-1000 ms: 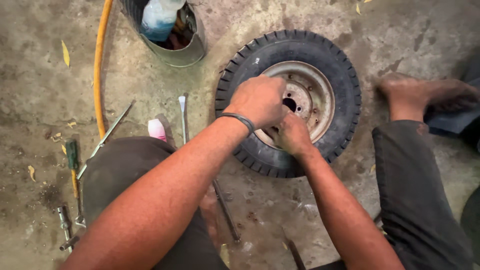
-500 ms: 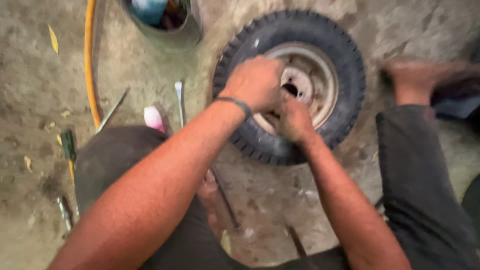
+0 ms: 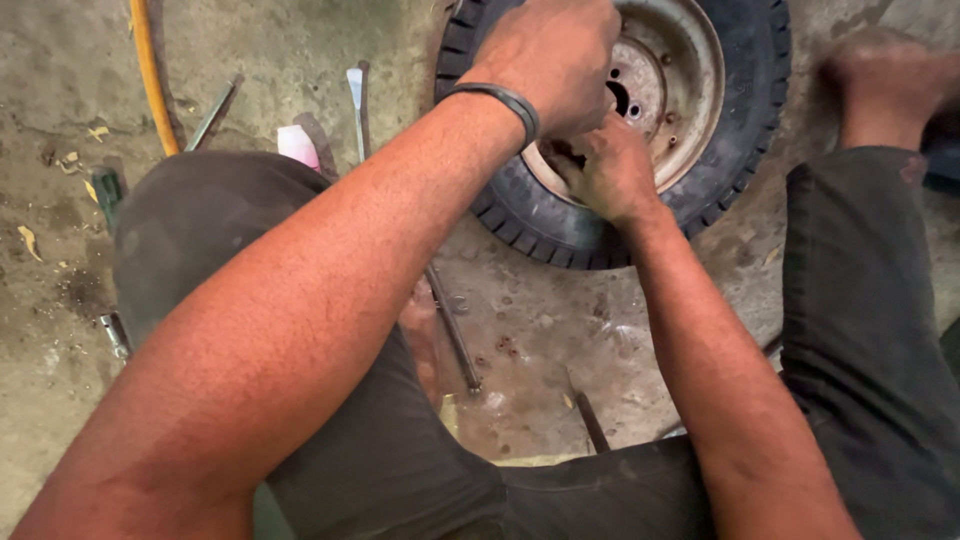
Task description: The person reassembles a small vehicle wheel by placing a tire over a metal rim, inserting bolts into the hub, and tightening them by hand and using a tool.
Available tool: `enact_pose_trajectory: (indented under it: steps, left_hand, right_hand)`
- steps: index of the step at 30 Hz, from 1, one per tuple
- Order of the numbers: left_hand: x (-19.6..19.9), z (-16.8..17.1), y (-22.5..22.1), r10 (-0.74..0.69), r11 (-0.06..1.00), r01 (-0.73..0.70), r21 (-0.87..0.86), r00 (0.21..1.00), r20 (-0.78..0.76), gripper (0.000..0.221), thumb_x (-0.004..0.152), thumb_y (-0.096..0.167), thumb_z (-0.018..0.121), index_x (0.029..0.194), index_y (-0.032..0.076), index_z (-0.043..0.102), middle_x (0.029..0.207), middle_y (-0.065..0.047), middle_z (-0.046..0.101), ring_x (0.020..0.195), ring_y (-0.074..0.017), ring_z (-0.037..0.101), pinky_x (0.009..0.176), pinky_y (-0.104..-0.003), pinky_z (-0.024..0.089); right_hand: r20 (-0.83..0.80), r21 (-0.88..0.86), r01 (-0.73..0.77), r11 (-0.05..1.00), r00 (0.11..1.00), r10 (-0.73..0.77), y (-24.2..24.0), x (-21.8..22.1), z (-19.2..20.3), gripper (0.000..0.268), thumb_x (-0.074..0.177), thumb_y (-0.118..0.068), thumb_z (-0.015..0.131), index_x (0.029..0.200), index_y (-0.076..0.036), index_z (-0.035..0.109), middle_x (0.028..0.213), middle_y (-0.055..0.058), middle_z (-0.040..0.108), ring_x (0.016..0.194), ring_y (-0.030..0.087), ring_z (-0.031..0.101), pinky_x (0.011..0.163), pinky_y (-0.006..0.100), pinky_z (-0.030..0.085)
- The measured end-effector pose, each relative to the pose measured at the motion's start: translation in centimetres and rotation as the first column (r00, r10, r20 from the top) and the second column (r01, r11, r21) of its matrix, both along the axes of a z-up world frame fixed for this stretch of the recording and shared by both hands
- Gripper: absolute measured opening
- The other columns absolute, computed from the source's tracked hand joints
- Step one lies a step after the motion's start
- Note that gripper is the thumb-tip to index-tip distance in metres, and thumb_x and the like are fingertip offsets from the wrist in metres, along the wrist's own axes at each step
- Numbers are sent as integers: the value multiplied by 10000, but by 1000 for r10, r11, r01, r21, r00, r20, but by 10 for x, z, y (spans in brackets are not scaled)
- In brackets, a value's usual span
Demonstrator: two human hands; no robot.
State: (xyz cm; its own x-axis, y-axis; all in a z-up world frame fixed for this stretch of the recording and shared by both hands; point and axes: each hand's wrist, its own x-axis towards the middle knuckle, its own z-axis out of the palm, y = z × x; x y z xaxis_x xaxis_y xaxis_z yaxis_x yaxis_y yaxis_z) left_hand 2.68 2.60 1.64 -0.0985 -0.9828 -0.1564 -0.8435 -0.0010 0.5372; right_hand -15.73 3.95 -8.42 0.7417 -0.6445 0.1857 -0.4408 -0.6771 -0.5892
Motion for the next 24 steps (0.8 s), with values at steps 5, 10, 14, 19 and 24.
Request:
enact_pose_trajectory:
  steps: [5,10,14,19,24]
  left_hand:
    - [-2,-9,-6,-49,997,49,-56,999,-1,278,678,113,754,950,55,751,871,-226,732,839,-390,729,702,-482,586]
    - [-7,-15,-9,12,999,-15,-43,998,-55,261,706,93,710,964,71,746,894,-216,736,838,-375,737,644,-480,584]
    - [-5,-9,-10,-46,996,43,-80,998,-42,242,759,134,707,981,54,762,917,-224,730,822,-355,739,678,-483,586]
    - [2,5,-8,18,998,-27,-65,992,-128,218,778,145,702,974,70,760,899,-211,730,852,-351,739,722,-473,585]
    - [19,17,-1,85,959,-136,-248,975,-205,324,659,96,731,982,91,750,947,-231,723,897,-440,703,725,-551,561]
  right_hand:
    - [-53,-46,-18,999,998,15,-2,-1,-6,185,896,-170,817,1064,-110,765,1046,135,733,974,375,686,812,464,550]
    - [-139,120,144,982,982,-127,31,-4,8,127,935,-174,772,1018,-87,732,974,152,699,882,355,686,772,470,544]
    - [-274,111,-220,969,931,243,110,-11,13,255,828,-164,678,1066,-74,668,1051,170,695,950,368,692,806,456,560]
    - [-476,500,-148,853,776,414,178,-24,-55,286,984,-249,541,1172,-57,640,1158,244,673,985,450,664,833,520,535]
    - [-654,545,47,837,649,389,187,-34,-120,343,1081,-296,419,1162,-56,651,1165,239,692,1039,428,675,910,508,536]
